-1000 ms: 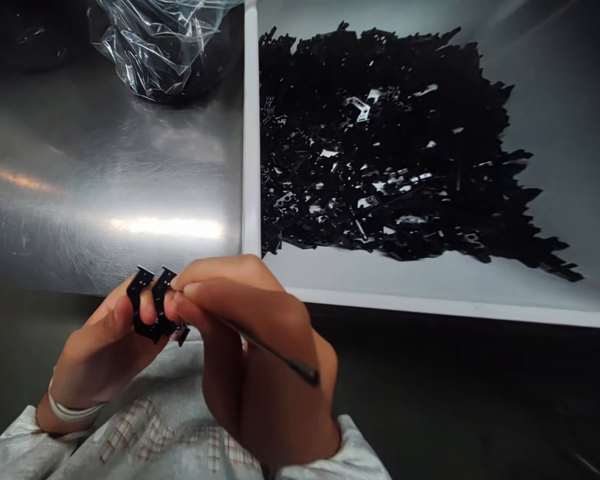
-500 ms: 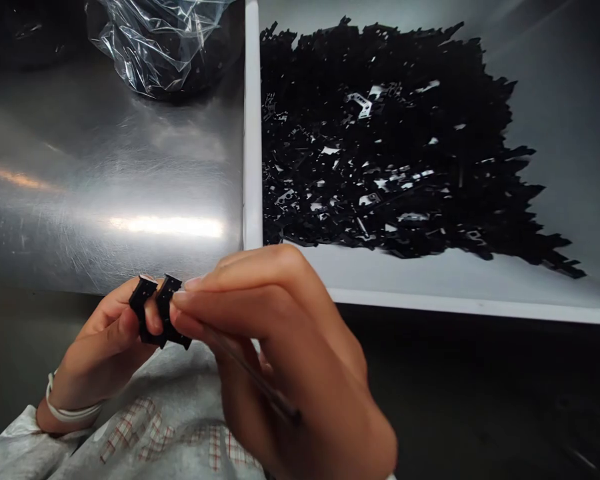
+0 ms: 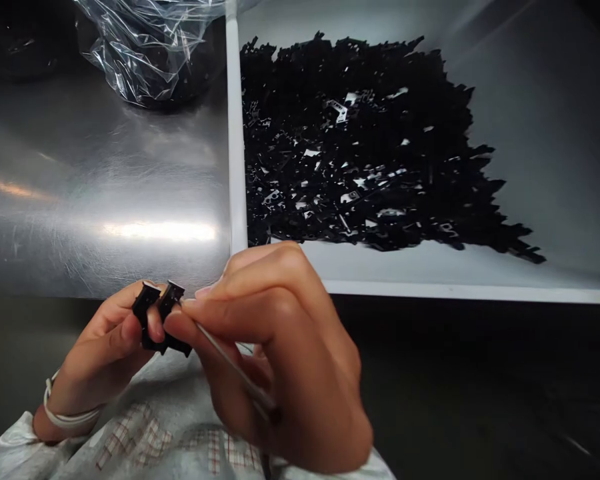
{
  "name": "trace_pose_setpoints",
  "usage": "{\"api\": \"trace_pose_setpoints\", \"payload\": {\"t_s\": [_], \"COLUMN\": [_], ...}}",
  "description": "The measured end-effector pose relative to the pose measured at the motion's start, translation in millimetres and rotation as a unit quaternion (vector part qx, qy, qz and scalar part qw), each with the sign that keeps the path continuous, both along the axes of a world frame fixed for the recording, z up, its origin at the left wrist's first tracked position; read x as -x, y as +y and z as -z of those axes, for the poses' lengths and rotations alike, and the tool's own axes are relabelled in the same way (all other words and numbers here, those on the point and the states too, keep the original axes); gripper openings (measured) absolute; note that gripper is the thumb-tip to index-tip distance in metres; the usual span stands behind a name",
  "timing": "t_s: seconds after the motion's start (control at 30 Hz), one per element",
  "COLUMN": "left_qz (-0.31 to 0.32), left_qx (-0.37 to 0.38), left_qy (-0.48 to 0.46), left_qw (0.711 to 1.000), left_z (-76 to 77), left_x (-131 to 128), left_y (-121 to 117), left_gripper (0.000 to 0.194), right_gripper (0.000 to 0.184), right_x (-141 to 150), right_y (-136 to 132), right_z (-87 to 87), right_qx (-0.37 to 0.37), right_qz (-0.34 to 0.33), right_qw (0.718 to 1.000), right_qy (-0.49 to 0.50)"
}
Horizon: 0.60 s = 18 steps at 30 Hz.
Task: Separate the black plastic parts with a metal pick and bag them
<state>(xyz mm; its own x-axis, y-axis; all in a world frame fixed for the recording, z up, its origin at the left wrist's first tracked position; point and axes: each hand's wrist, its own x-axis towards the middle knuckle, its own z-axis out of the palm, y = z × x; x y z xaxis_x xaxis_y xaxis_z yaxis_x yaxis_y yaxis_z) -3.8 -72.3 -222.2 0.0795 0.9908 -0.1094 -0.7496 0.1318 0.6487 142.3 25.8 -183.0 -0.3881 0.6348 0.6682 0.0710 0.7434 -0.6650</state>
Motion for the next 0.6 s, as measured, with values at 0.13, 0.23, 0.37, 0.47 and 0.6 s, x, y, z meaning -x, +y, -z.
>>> {"api": "trace_pose_setpoints", "payload": {"t_s": [0.13, 0.23, 0.37, 0.47, 0.6], "left_qz": [-0.004, -0.010, -0.013, -0.008, -0.008], "left_qx": [0.010, 0.015, 0.021, 0.028, 0.035], "left_qy": [0.011, 0.021, 0.023, 0.008, -0.011], "left_qw": [1.000, 1.000, 0.999, 1.000, 0.999], "left_z": [-0.4, -0.5, -1.3, -4.0, -8.3], "left_x": [-1, -1, -2, -4, -5], "left_y": [0, 0, 2, 4, 7], "left_gripper": [0.019, 0.019, 0.020, 0.019, 0.018], "right_gripper": [0.033, 0.040, 0.041, 0.035, 0.008], "right_x": [6, 7, 2, 1, 3], "right_y": [-3, -2, -1, -6, -11], "right_z": [-8.3, -16.0, -15.5, -6.0, 10.3], "right_qx": [0.037, 0.048, 0.047, 0.040, 0.025], "right_qz": [-0.014, -0.030, -0.058, -0.017, 0.030], "right_qw": [0.997, 0.997, 0.997, 0.998, 0.997], "right_qy": [0.059, 0.054, 0.023, 0.036, 0.060]}}
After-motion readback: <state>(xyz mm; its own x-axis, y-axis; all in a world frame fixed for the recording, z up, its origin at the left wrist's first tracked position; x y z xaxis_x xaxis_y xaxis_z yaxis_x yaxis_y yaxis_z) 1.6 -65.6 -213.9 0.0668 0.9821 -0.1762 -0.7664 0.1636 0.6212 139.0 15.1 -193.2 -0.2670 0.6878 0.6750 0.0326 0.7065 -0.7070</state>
